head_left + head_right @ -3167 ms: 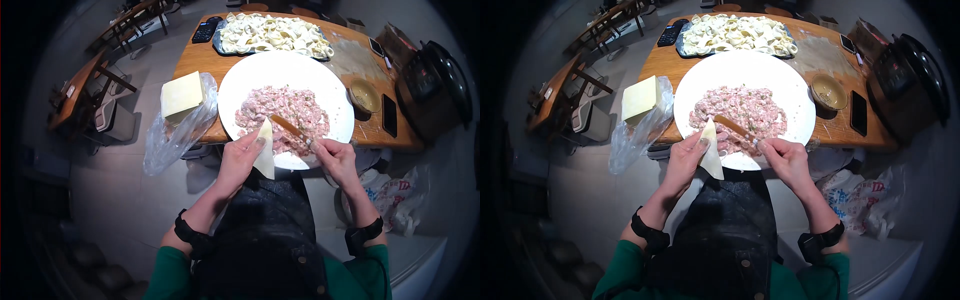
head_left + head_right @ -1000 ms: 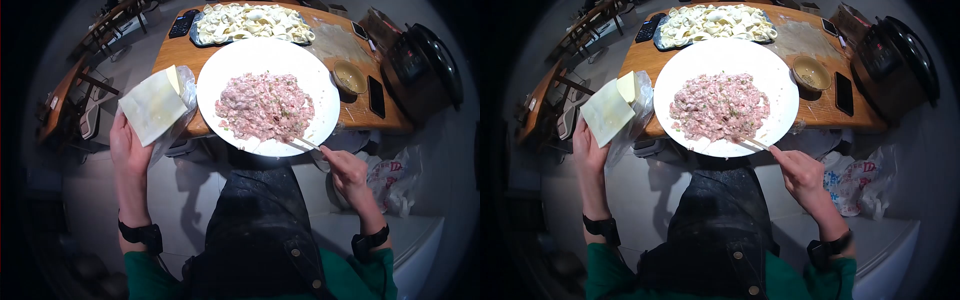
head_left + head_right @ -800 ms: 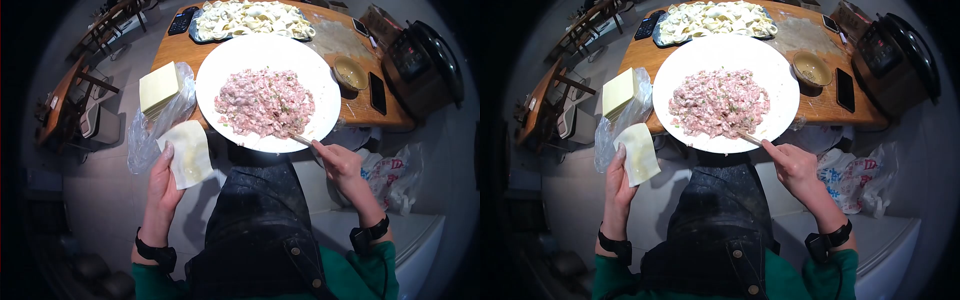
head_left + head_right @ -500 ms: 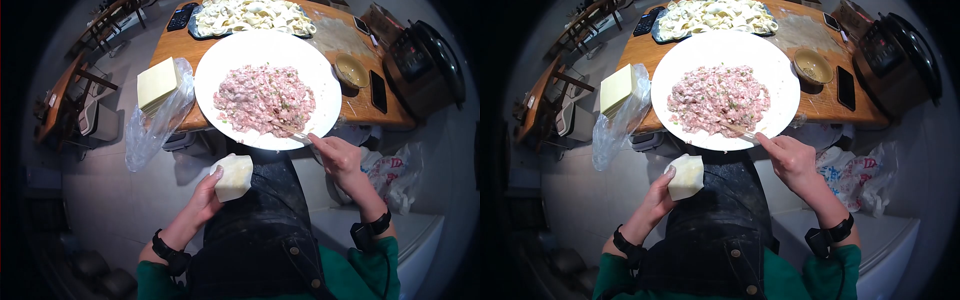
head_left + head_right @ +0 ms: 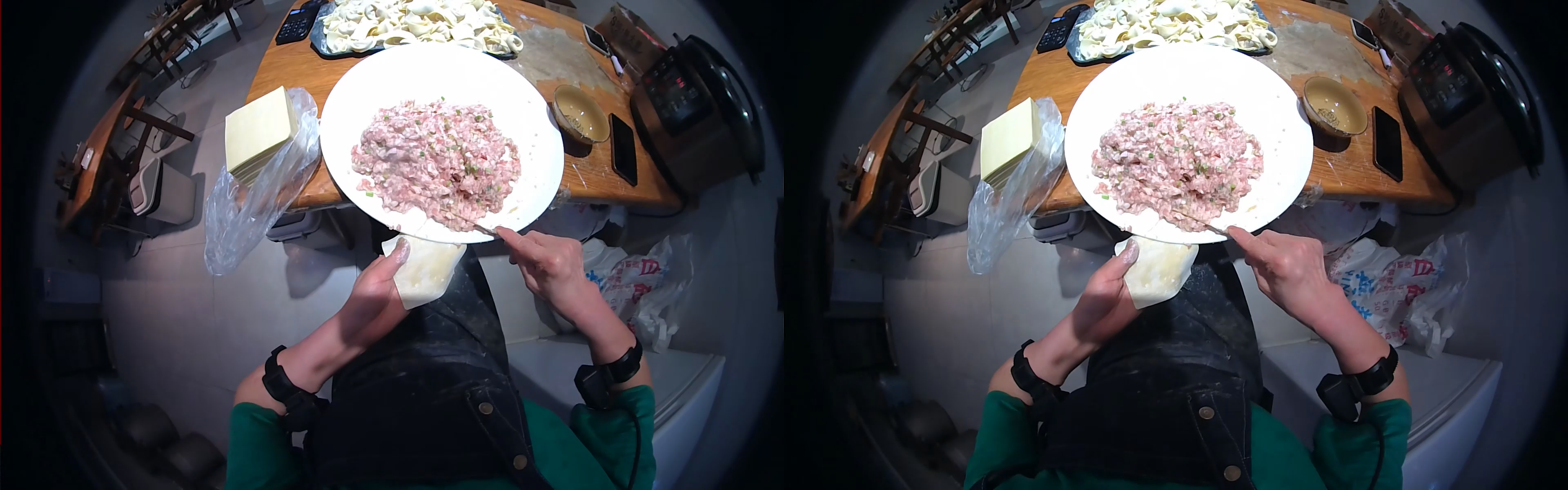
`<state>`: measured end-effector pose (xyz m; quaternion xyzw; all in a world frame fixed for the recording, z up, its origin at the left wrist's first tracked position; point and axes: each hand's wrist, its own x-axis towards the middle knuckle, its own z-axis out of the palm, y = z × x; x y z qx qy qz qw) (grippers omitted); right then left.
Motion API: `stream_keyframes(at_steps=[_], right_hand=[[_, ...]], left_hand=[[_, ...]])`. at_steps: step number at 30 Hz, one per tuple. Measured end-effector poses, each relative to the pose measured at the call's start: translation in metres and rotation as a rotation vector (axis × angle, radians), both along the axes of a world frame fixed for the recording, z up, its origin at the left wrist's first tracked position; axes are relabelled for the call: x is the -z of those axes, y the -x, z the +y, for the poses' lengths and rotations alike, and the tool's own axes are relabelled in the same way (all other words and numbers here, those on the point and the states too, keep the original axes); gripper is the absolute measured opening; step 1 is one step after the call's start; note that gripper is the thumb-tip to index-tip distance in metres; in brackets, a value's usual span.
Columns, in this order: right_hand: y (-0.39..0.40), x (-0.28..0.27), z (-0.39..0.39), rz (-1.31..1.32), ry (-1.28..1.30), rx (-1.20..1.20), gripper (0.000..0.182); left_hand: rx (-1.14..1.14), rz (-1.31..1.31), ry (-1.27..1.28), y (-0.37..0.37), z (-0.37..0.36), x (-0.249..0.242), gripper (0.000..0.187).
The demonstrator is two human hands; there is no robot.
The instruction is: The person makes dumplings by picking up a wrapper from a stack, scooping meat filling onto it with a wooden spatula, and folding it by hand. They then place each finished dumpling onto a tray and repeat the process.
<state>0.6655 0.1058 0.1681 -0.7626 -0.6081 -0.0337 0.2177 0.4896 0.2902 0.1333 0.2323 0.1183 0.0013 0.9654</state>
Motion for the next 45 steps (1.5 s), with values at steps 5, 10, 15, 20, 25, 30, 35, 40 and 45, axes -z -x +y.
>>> stream_keyframes(at_steps=[5,10,15,20,25,30,35,40,45], right_hand=[[0.025,0.005,-0.004,0.022,-0.061,-0.072,0.060],[0.052,0.020,-0.017,-0.067,-0.037,-0.058,0.063],[0.044,0.006,-0.023,0.175,-0.189,-0.048,0.057],[0.035,-0.009,0.006,0.088,-0.207,-0.055,0.047],[-0.020,0.004,0.025,0.067,-0.157,0.257,0.038],[-0.016,-0.026,0.020,0.658,-0.244,0.300,0.024],[0.007,-0.044,0.032,0.811,-0.122,0.063,0.032],[0.014,-0.060,0.051,0.997,-0.063,-0.052,0.044],[0.008,-0.040,0.056,0.543,-0.315,-0.108,0.042]], left_hand=[[-0.038,-0.055,0.043,0.000,-0.004,-0.003,0.047],[-0.060,-0.002,0.018,0.012,-0.004,0.005,0.047],[-0.058,0.063,0.035,0.030,0.002,0.000,0.048],[-0.135,-0.084,-0.079,0.015,0.007,-0.017,0.049],[-0.213,-0.145,-0.136,-0.008,0.029,-0.015,0.049],[-0.207,-0.143,-0.043,-0.015,0.037,-0.030,0.049],[-0.182,-0.248,-0.030,-0.031,0.041,-0.029,0.044],[-0.208,-0.361,-0.157,-0.037,0.050,-0.042,0.040],[-0.237,-0.359,-0.047,-0.036,0.048,-0.054,0.043]])
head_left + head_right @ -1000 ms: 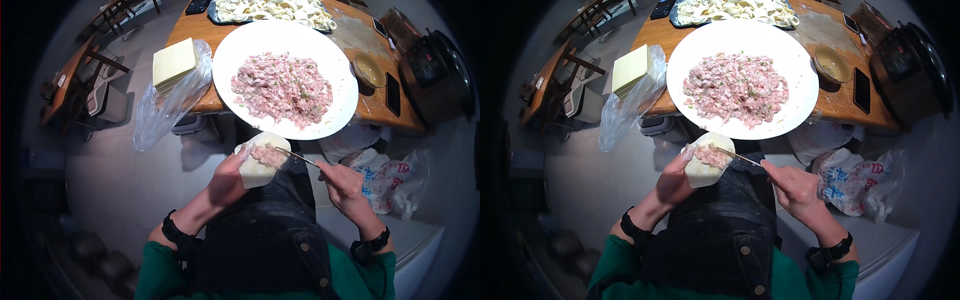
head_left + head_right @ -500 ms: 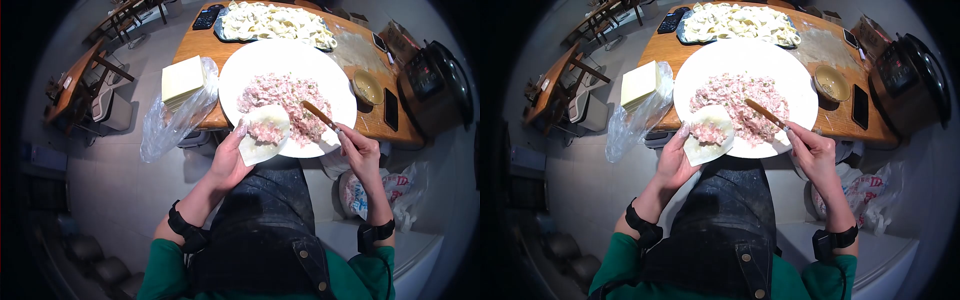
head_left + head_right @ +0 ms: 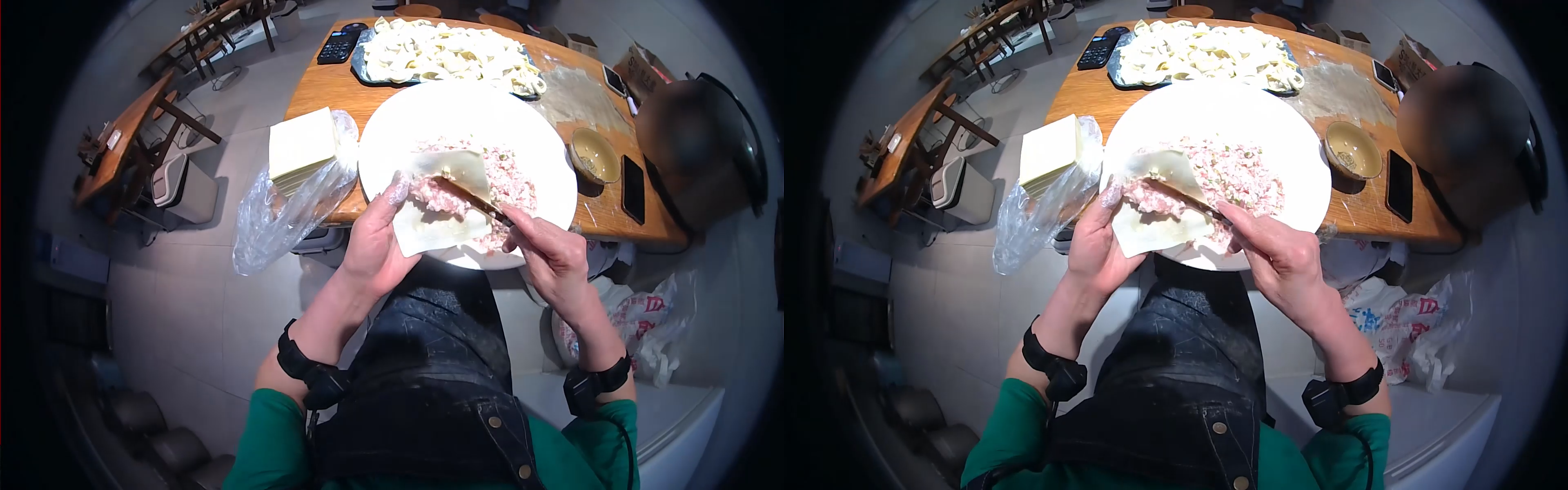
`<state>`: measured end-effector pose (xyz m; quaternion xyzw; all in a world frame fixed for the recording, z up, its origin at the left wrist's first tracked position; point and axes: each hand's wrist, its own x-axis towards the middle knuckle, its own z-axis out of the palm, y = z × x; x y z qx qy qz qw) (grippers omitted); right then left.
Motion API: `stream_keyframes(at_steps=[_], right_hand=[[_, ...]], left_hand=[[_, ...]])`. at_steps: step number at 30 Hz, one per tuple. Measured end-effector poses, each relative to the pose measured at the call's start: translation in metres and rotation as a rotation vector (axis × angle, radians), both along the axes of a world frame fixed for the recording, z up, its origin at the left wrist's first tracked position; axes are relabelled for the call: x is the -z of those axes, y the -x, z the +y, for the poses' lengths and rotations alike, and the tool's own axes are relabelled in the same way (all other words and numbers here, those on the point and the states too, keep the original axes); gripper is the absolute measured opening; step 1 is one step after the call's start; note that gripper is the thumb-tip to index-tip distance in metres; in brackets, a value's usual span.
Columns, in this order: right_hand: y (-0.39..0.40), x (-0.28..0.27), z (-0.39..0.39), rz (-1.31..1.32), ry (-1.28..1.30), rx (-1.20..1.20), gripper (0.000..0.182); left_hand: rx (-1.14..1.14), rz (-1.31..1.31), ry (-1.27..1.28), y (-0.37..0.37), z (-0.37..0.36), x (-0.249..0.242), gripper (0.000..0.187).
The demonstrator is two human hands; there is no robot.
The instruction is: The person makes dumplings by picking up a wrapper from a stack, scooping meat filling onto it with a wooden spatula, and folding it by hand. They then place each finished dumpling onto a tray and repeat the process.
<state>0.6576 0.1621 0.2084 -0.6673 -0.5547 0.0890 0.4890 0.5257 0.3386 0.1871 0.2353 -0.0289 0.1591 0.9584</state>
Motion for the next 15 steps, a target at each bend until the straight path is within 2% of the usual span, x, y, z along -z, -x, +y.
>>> stream_keyframes(at_steps=[2,4,6,9,11,15], right_hand=[[-0.003,0.005,-0.004,-0.238,-0.023,0.063,0.041],[0.000,0.008,-0.004,-0.224,-0.005,0.086,0.040],[0.002,0.011,-0.003,-0.211,0.013,0.111,0.039],[-0.006,0.016,-0.001,-0.216,0.024,0.212,0.030],[-0.023,0.022,-0.007,-0.075,0.346,0.296,0.022],[-0.044,0.014,-0.029,0.029,0.487,0.320,0.017]], left_hand=[[-0.043,0.067,0.016,0.000,-0.005,0.001,0.045],[-0.039,0.113,0.077,0.001,-0.008,0.008,0.045],[-0.045,0.162,0.029,0.002,-0.011,0.010,0.050],[-0.096,0.185,0.043,0.005,-0.013,0.011,0.046],[-0.189,0.257,0.015,0.011,-0.008,0.014,0.046],[-0.195,0.167,0.028,0.025,0.008,0.019,0.046]])
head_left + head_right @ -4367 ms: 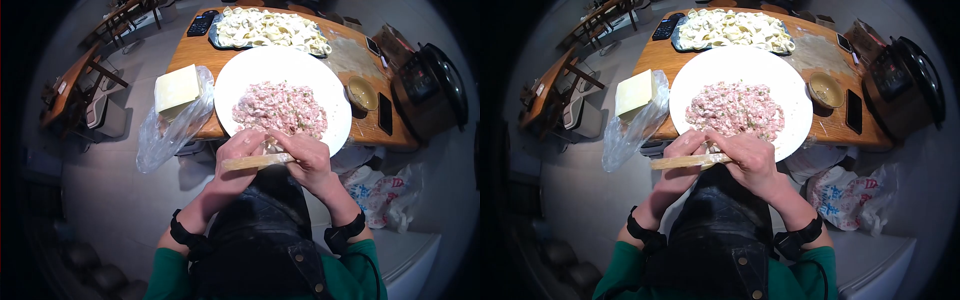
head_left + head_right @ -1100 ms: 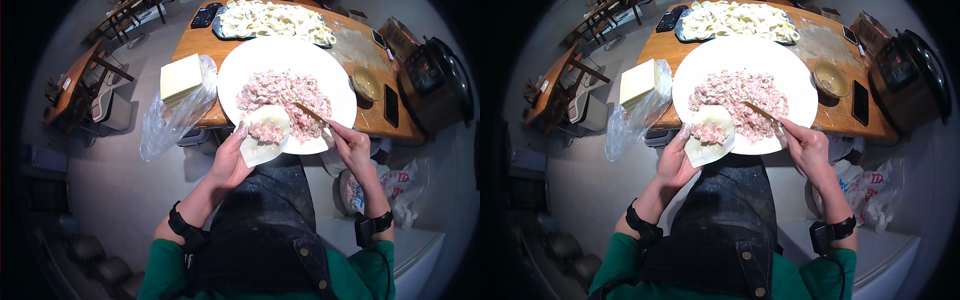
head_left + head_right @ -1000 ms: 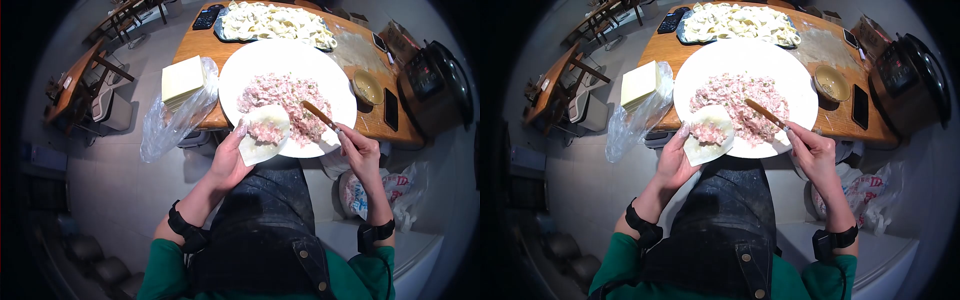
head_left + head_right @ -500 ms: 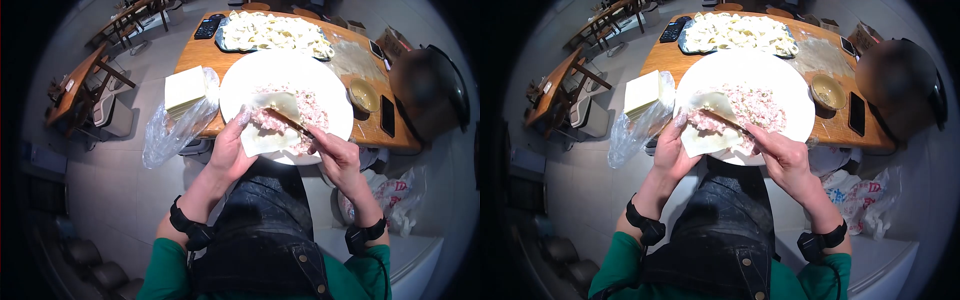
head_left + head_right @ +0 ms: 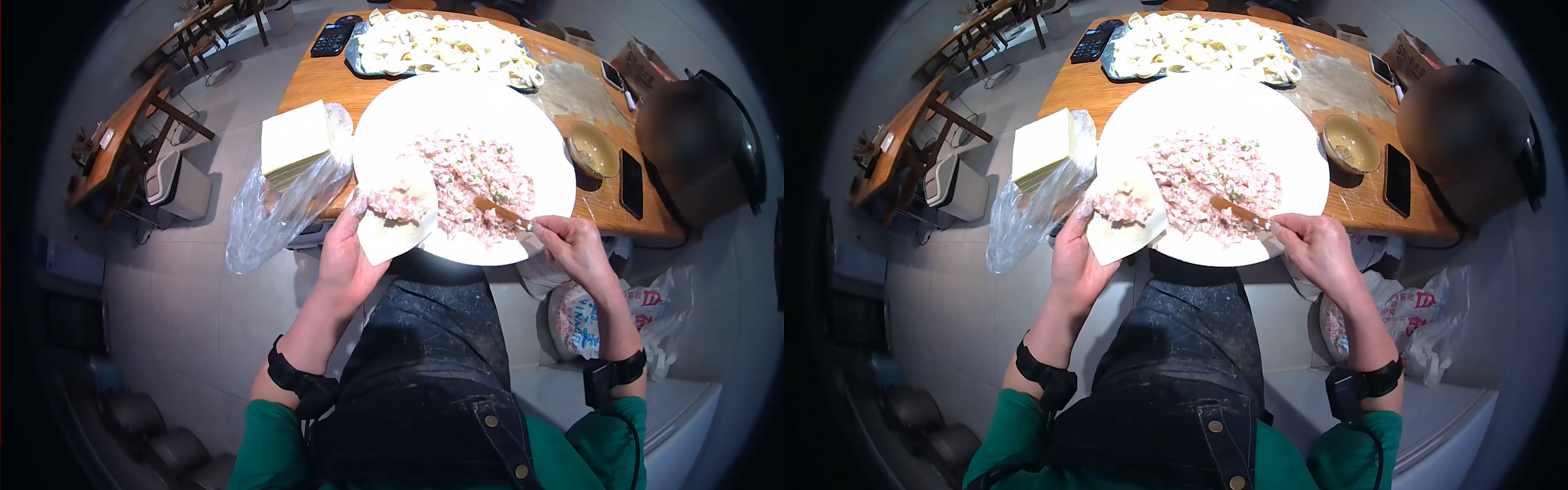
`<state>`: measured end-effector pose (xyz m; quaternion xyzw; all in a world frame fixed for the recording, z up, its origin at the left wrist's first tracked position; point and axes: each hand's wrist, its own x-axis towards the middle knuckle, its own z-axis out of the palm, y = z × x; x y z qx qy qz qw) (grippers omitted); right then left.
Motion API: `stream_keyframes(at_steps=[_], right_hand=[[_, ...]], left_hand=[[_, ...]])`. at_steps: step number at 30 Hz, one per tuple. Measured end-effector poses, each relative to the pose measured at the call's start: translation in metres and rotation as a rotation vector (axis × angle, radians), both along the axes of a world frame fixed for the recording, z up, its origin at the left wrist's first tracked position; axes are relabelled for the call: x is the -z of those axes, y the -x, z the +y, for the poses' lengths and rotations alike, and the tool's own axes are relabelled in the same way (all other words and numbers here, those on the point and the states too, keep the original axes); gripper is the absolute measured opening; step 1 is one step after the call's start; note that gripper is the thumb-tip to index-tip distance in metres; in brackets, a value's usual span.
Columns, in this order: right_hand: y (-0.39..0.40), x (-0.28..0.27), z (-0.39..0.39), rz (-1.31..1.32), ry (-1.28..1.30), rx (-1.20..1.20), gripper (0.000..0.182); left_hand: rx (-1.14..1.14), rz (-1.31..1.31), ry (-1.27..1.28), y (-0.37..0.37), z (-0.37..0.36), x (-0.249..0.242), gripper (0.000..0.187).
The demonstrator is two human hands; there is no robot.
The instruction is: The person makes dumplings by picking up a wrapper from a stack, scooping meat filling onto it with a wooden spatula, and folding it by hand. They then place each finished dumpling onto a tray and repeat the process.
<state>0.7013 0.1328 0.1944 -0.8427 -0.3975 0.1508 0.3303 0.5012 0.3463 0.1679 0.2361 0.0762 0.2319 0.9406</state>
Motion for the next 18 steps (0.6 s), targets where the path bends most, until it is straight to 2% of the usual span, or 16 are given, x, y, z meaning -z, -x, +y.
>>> stream_keyframes(at_steps=[2,5,8,12,13,15,16,17,18], right_hand=[[-0.001,-0.014,-0.009,0.112,-0.011,0.051,0.020],[0.025,-0.037,-0.006,0.311,-0.237,0.008,0.019],[0.051,-0.044,0.017,0.374,-0.250,-0.251,0.035],[0.058,-0.040,0.039,0.482,-0.341,-0.284,0.041],[0.056,-0.034,0.041,0.481,-0.345,-0.292,0.041],[0.054,-0.028,0.042,-0.141,-0.497,-0.485,0.050],[0.057,-0.028,0.044,-0.359,-0.556,-0.443,0.057],[0.058,-0.027,0.046,-0.359,-0.557,-0.445,0.057],[0.058,-0.025,0.048,-0.518,-0.634,-0.401,0.056]], left_hand=[[-0.011,0.003,0.011,0.001,0.005,-0.002,0.046],[-0.015,0.008,0.022,-0.001,0.004,-0.005,0.045],[0.129,-0.140,0.030,-0.011,-0.002,-0.004,0.044],[0.160,-0.229,-0.059,-0.014,-0.007,-0.017,0.039],[0.243,-0.403,-0.150,-0.017,0.000,-0.019,0.040],[0.220,-0.409,-0.283,-0.016,0.000,-0.031,0.047],[0.216,-0.409,-0.286,-0.015,-0.003,-0.036,0.047],[0.154,-0.353,-0.215,-0.014,-0.007,-0.039,0.052],[0.094,-0.296,-0.143,-0.014,-0.011,-0.042,0.056]])
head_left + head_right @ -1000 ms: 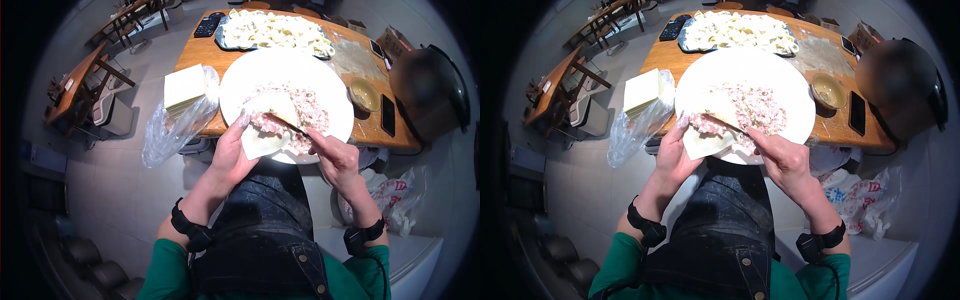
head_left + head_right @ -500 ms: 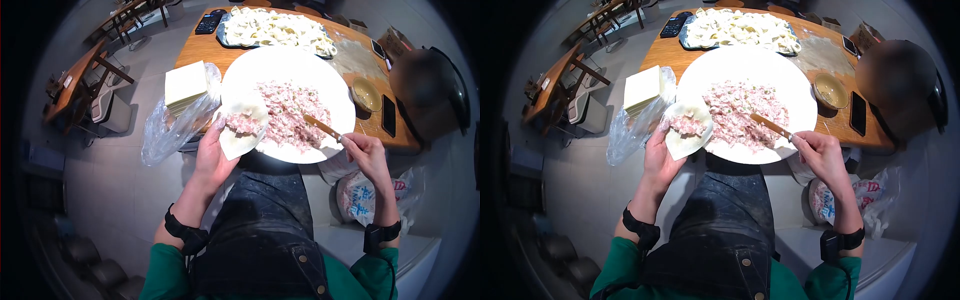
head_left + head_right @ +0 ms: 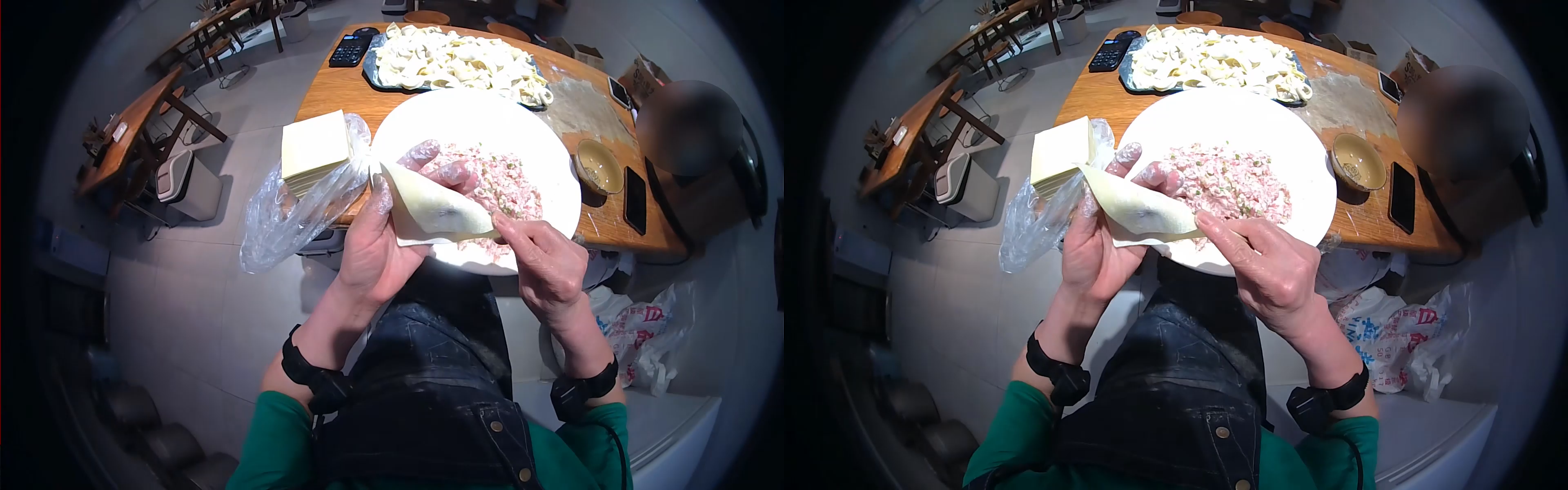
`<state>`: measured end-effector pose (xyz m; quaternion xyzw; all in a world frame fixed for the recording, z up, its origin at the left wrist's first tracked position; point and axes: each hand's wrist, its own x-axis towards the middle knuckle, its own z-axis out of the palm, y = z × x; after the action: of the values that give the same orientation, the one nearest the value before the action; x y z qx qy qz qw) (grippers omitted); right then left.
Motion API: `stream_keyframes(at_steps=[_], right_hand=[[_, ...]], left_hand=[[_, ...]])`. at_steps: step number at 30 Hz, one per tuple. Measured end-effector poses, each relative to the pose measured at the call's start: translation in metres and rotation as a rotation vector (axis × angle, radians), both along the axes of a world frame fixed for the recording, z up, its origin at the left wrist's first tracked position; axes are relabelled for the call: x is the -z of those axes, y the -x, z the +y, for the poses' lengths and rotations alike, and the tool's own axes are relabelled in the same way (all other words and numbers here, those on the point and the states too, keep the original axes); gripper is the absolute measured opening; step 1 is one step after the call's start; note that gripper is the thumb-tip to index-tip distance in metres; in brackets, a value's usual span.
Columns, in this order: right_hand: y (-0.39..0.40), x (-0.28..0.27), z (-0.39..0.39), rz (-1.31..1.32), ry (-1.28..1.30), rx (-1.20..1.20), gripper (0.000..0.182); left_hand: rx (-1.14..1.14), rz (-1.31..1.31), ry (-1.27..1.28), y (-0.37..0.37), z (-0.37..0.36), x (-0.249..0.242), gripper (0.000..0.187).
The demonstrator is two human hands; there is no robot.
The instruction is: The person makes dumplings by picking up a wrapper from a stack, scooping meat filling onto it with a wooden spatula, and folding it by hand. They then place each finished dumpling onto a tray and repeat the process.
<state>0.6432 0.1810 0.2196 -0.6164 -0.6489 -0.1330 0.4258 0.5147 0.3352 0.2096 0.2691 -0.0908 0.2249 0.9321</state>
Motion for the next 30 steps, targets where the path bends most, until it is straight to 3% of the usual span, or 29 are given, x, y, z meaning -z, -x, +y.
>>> stream_keyframes(at_steps=[2,8,14,16,20,22,23,25,28,29,30], right_hand=[[0.003,0.004,0.003,-0.137,-0.134,0.102,0.052],[0.011,0.026,0.006,-0.171,-0.069,0.160,0.049],[-0.005,0.039,-0.012,-0.045,-0.035,0.137,0.038],[-0.027,0.035,-0.036,-0.052,0.146,0.223,0.028],[-0.085,0.014,-0.066,-0.005,0.169,0.552,0.018],[-0.130,0.012,-0.077,-0.172,0.189,0.772,0.015],[-0.147,0.008,-0.081,-0.220,0.329,0.872,0.013],[-0.183,0.015,-0.087,-0.398,0.471,0.859,0.008],[-0.186,0.009,-0.078,-0.387,0.559,0.857,0.008],[-0.175,0.006,-0.072,-0.369,0.385,0.880,0.009],[-0.163,0.006,-0.065,0.031,0.278,0.750,0.010]], left_hand=[[-0.056,0.048,-0.050,0.001,-0.005,-0.002,0.059],[-0.128,-0.031,-0.035,-0.002,-0.013,0.010,0.061],[-0.261,0.301,-0.055,-0.008,-0.008,0.026,0.047],[-0.327,0.342,-0.024,-0.009,-0.002,0.027,0.044],[-0.382,0.355,0.041,-0.011,0.010,0.029,0.042],[-0.374,0.379,0.009,-0.012,0.007,0.029,0.040],[-0.370,0.409,-0.019,-0.012,0.006,0.029,0.039],[-0.367,0.404,-0.080,-0.013,0.004,0.033,0.037],[-0.333,0.464,-0.240,-0.010,-0.001,0.032,0.031],[-0.349,0.475,-0.234,-0.010,-0.002,0.033,0.031],[-0.337,0.498,-0.301,-0.009,-0.002,0.036,0.031]])
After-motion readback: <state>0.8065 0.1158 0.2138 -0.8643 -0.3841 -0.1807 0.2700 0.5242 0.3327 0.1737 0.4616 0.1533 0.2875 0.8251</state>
